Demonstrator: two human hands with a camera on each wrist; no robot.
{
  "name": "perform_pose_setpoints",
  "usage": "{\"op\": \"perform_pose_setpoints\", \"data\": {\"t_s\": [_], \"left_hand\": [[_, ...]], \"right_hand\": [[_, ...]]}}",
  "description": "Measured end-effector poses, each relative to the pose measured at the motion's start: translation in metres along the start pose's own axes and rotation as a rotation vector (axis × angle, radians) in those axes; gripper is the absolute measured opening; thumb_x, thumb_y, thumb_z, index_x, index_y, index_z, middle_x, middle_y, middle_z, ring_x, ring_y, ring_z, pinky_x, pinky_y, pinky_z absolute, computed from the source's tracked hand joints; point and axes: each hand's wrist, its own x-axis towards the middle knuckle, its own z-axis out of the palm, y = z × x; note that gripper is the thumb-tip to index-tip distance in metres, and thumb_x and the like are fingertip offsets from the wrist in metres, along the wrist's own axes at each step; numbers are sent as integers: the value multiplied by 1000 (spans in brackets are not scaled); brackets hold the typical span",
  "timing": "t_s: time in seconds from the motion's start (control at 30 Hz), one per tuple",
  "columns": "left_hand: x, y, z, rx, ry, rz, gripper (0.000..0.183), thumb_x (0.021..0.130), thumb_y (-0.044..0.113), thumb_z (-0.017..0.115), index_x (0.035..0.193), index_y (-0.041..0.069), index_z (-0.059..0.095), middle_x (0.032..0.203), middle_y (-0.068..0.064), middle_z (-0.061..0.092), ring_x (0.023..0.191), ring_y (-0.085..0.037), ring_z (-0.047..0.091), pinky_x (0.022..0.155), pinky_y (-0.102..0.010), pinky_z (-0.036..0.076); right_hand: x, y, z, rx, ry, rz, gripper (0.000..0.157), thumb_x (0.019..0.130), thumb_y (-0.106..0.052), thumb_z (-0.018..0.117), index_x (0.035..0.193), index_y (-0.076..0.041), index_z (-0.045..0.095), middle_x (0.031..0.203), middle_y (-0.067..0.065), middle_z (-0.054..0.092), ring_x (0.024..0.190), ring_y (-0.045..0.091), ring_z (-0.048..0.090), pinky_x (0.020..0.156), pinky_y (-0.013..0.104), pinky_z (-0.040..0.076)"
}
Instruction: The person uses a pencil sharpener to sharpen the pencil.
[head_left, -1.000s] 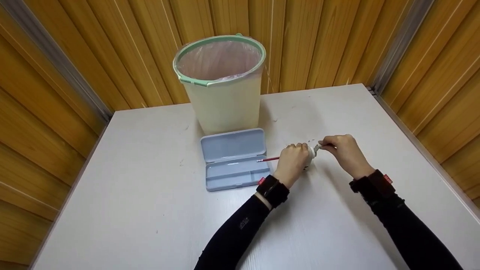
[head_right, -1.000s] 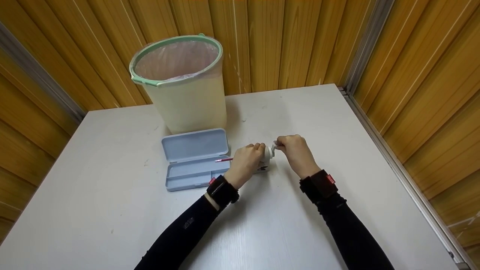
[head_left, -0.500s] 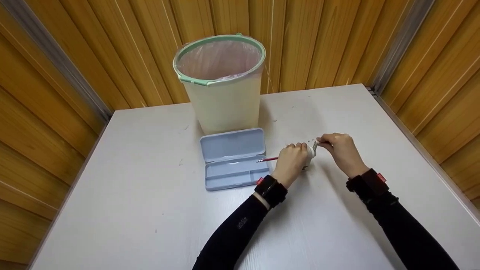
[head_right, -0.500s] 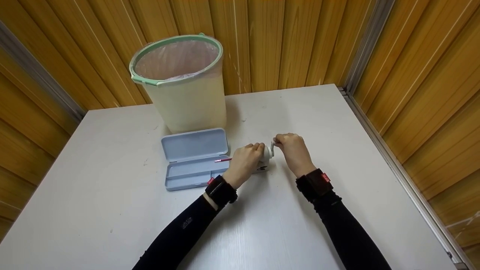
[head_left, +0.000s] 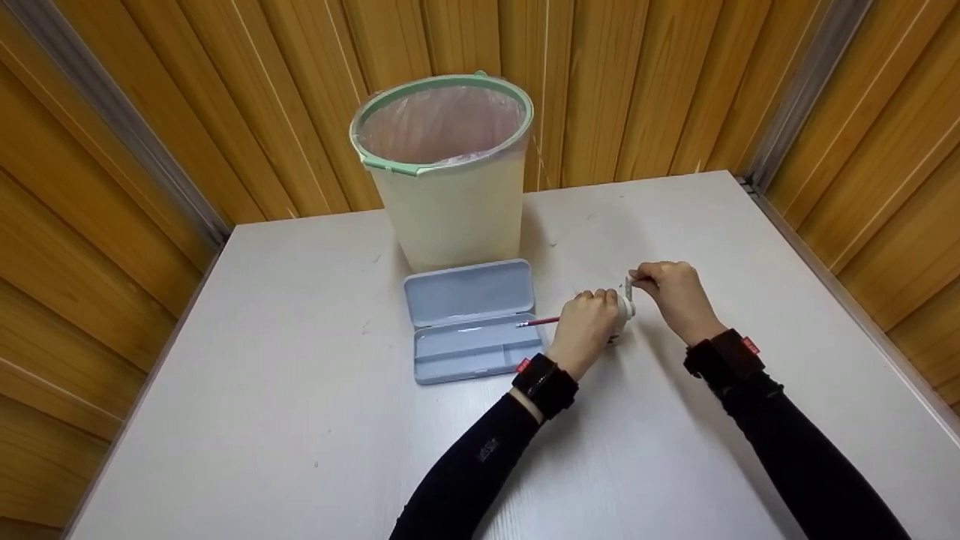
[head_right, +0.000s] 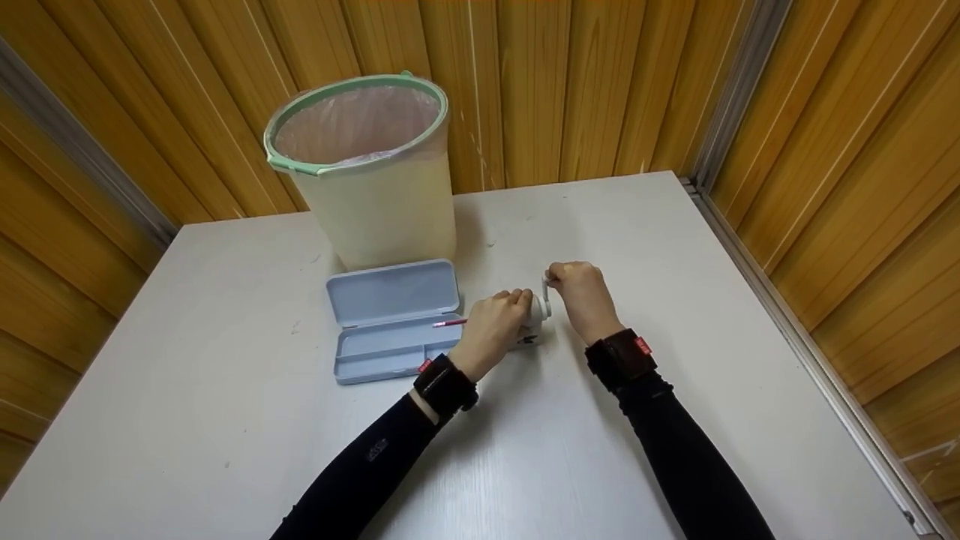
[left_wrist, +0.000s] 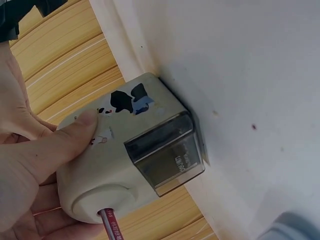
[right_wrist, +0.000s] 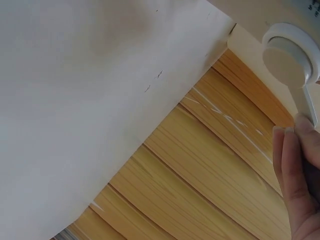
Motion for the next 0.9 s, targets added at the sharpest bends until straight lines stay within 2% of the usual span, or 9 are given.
{"op": "perform_pose_setpoints", "data": {"t_s": [0.3,0.57,0.9], "left_hand": [[1,-1,0,22,38,-13,12,91,15,59,96,16,69,83,7,70,71,-8,66,58,-22,54],[0,-3,1,-14,11,-17,14,89,14,61,100,15,70,86,6,70,72,-9,66,58,-23,55],[-1,-1,1,-14,11,-13,18,91,14,60,105,15,71,88,6,71,73,-8,66,59,-22,55]], "right_hand": [[9,4,3,-4,-74,30,7,82,2,71,83,8,69,86,22,74,79,38,72,71,47,57],[14,5,6,-7,-113,43,6,82,3,71,81,9,69,83,22,73,77,38,71,70,48,56],[14,9,10,-12,-141,51,7,84,3,70,83,10,69,83,23,72,78,39,71,72,49,56]]}}
